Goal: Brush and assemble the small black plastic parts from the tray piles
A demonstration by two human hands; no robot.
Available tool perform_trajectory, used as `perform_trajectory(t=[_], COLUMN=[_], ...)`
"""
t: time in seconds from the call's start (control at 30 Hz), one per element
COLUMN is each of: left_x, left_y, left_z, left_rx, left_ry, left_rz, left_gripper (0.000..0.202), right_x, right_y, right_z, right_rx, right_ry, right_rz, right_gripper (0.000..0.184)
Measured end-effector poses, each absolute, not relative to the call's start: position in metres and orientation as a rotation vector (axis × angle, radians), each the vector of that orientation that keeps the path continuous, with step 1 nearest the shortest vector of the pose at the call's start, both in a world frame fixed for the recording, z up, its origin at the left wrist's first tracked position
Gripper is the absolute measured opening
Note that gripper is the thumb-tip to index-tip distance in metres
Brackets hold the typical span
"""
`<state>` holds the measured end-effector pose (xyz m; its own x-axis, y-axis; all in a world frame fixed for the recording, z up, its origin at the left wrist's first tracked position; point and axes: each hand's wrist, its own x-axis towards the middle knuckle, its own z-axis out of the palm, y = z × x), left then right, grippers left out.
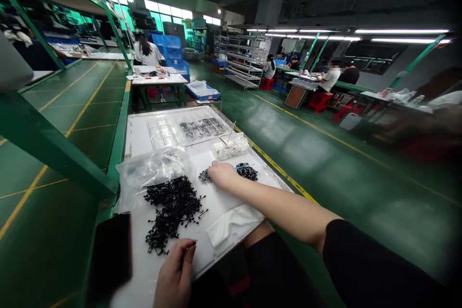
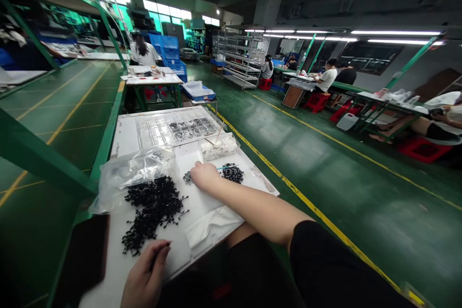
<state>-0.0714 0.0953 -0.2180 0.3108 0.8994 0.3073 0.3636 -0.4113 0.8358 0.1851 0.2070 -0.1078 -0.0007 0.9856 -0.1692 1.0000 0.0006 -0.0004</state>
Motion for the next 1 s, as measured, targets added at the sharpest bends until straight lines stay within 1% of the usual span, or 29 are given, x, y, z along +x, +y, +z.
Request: perform_trajectory(t=[0.1,0.23,0.3,0.37,0.43,0.53,0.6,0.77,0.9,1.0], left_x=[-0.070,-0.067,-0.063,-0.056,-0.048,-0.038,-0.033,-0.030,-0.033,-0.036], left_y=[0.095,0.084,0.074,0.062,0.052,0.041,0.035,0.028,0.028,0.028], left_z=[-0.210,-0.183,-0.161,-0.135,-0.108,-0.077,-0.065,-0.054,-0.052,-0.052], left_rx=[1.863,1.707,1.619,1.546,1.513,1.479,1.433,1.396,1.422,1.435], left_ry=[1.159,1.259,1.283,1.256,1.116,0.962,0.898,0.830,0.846,0.849], left_rz=[1.053,1.021,1.019,1.022,1.013,1.003,0.967,0.908,0.898,0.903], left_gripper=[0.032,0.031,0.033,0.033,0.028,0.025,0.023,0.023,0.024,0.023], right_x=[0.186,0.200,0.207,0.210,0.206,0.192,0.185,0.182,0.183,0.186], right_y=[0.181,0.114,0.077,0.044,0.019,-0.002,-0.007,-0.011,-0.013,-0.013], right_z=[-0.082,-0.042,-0.025,-0.013,-0.005,0.004,0.008,0.015,0.018,0.029], right_rx=[2.174,2.239,2.248,2.211,2.079,1.872,1.857,1.778,1.707,1.836], right_ry=[2.218,2.373,2.521,2.846,3.104,3.202,3.201,3.222,3.223,3.259], right_rz=[-0.116,-0.036,-0.056,-0.190,-0.442,-0.821,-0.926,-0.952,-0.834,-0.742], right_gripper=[0.015,0.021,0.018,0.012,0.004,0.014,0.018,0.031,0.036,0.034])
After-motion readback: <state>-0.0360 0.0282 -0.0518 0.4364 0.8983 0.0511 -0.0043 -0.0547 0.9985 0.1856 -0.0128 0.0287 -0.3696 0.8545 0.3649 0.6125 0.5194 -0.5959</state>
